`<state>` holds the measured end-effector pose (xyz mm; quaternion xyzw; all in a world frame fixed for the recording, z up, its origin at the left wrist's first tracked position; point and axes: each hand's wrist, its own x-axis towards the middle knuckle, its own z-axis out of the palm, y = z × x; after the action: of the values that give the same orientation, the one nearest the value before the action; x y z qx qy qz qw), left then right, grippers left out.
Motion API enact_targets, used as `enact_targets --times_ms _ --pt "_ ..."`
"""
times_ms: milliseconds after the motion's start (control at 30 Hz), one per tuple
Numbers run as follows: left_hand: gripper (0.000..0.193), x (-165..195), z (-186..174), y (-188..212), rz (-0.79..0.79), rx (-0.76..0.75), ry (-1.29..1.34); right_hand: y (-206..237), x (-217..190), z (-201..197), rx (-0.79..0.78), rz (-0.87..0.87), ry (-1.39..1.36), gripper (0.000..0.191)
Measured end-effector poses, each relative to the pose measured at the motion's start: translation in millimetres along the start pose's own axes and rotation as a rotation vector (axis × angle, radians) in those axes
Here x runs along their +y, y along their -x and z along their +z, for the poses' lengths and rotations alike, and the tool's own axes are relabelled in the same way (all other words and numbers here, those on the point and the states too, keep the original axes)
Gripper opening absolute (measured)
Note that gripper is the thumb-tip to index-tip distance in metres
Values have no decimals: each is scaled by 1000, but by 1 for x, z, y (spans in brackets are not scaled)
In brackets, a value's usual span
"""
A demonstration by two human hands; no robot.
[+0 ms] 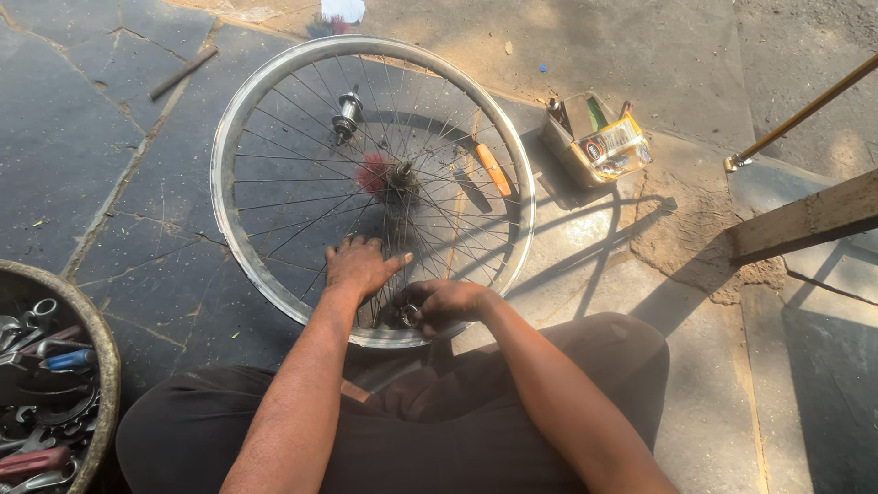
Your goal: The person sits on the ground with a bicycle wheel in front of them and uses a small spoke wrench to turn spoke nipples around the rim, working around the wheel to adjust spoke tension and true the rim. They steady the wheel with one hand while turning nipples with the other, moving to different spokes in sequence.
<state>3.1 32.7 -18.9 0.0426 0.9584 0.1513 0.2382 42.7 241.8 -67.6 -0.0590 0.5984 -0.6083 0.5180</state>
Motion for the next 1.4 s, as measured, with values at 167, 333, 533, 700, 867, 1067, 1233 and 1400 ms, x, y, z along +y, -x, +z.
enact_targets --times_ms 167,333,533,700,867,1067,1233,1400 --pt "88 -3 2 -2 4 13 14 -11 6 -7 -56 -31 40 40" --pt "87 -5 1 -2 -3 13 12 -22 11 0 190 -178 505 44" --pt "86 -4 -1 1 -4 13 -2 -35 27 71 924 -109 1085 44" --pt "84 -2 -3 4 3 41 -2 -25 12 57 779 -132 985 50" --pt "84 -2 -5 3 -15 -6 26 -14 4 43 756 -247 965 52" --pt "85 -4 -6 2 -11 2 15 -42 18 70 959 -103 1076 33" --pt "84 -5 -6 1 -4 32 27 -30 12 30 586 -159 737 48" --pt "83 -4 -5 3 1 37 20 -18 9 5 101 -21 52 67"
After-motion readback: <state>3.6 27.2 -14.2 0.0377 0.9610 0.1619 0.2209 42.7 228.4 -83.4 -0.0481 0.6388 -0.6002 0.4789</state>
